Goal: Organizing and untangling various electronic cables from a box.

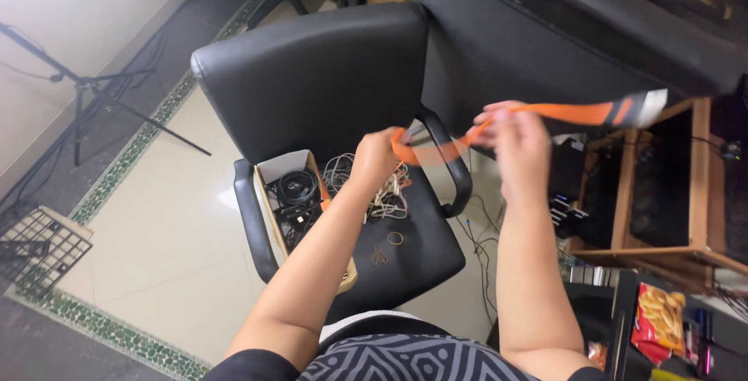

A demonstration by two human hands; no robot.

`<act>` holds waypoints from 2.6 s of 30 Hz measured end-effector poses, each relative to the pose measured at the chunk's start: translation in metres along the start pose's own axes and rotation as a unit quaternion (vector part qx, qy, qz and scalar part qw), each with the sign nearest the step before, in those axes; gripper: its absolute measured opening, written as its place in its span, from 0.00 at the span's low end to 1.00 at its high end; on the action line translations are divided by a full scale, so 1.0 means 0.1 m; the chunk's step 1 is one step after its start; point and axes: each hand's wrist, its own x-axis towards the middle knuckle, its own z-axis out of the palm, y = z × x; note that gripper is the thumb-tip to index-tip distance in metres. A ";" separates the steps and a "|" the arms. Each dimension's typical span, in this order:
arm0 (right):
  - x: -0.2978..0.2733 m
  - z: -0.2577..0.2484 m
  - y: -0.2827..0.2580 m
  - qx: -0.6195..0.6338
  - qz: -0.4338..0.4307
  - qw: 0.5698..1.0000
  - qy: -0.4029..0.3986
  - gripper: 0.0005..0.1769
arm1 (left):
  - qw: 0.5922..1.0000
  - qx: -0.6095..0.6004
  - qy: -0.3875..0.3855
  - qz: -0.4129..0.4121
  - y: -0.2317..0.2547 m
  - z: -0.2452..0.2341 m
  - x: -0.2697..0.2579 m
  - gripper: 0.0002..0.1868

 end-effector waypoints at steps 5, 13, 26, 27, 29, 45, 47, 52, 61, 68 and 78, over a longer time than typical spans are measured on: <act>-0.42 0.04 1.05 -0.175 0.094 0.959 -0.204 0.14 | 0.976 -0.214 -0.003 0.036 1.27 -0.52 -0.35 0.12; -0.59 0.65 0.96 -0.119 0.110 0.986 -0.031 0.18 | 0.975 -0.146 -0.018 0.166 0.94 -0.90 -0.72 0.23; -0.57 0.71 -0.51 -0.010 -0.003 1.000 0.005 0.16 | 0.990 0.073 0.103 0.060 -0.18 -0.19 -0.87 0.31; -0.53 0.57 -0.40 -0.019 -0.004 1.000 0.000 0.16 | 0.996 0.052 0.070 0.020 0.00 -0.24 -0.85 0.27; -0.53 0.37 -0.13 -0.025 -0.003 1.000 -0.007 0.16 | 0.998 0.033 0.039 -0.023 0.14 -0.25 -0.78 0.23; -0.39 0.06 -0.13 -0.301 -0.119 0.946 -0.006 0.06 | 0.913 -0.387 -0.069 -0.104 0.53 -0.05 -0.16 0.08; -0.33 0.14 -0.16 -0.308 -0.172 0.935 -0.033 0.04 | 0.905 -0.406 -0.048 -0.119 0.49 0.01 -0.11 0.08; -0.19 0.22 0.16 -0.319 0.044 0.923 -0.209 0.14 | 0.909 -0.397 -0.020 -0.123 0.41 0.12 -0.12 0.09; 0.39 -0.07 0.28 0.062 0.103 0.973 -0.195 0.08 | 0.930 -0.269 0.087 -0.234 -0.34 0.11 -0.08 0.12; 0.55 -0.06 -0.83 0.205 -0.036 0.961 -0.180 0.10 | 0.963 -0.043 0.207 -0.170 -2.01 0.51 0.00 0.25; 0.55 0.07 -0.67 0.230 0.020 0.949 -0.217 0.10 | 0.993 -0.055 -0.012 0.105 -0.12 0.44 -0.21 0.45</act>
